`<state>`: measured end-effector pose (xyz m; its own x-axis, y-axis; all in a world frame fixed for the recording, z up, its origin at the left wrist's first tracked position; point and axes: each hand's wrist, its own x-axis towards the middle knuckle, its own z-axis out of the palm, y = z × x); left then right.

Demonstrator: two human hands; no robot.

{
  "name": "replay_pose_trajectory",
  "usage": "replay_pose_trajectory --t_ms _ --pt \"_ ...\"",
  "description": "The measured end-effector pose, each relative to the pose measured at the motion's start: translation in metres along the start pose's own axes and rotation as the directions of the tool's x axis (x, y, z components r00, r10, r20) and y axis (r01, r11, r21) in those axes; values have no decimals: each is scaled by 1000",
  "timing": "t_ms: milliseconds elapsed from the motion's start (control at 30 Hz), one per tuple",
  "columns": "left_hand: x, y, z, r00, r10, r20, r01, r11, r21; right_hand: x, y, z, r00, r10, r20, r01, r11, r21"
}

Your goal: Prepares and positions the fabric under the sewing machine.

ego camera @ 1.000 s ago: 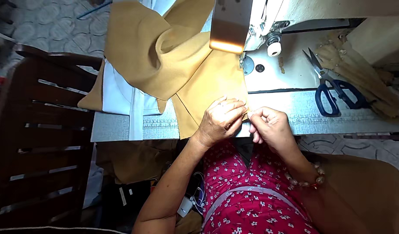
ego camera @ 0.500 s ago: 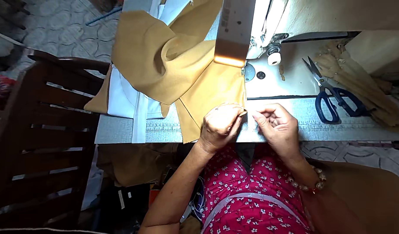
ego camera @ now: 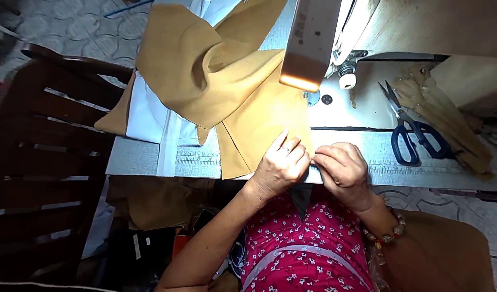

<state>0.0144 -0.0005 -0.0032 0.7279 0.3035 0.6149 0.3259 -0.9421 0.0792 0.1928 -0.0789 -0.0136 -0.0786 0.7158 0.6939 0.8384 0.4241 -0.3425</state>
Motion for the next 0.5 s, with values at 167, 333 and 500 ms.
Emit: replay_pose_trajectory --t_ms 167,333,500 --pt "1 -5 -12 970 -190 149 214 961 -174 -2 0 2 994 -4 107 10 998 -57" --pt "5 -45 -35 730 -548 408 562 821 98 -4 0 3 993 -32 111 43 995 -95" --pt "10 -69 -38 629 -562 537 543 812 214 -3 -1 4 994 -37 101 47 993 -105"
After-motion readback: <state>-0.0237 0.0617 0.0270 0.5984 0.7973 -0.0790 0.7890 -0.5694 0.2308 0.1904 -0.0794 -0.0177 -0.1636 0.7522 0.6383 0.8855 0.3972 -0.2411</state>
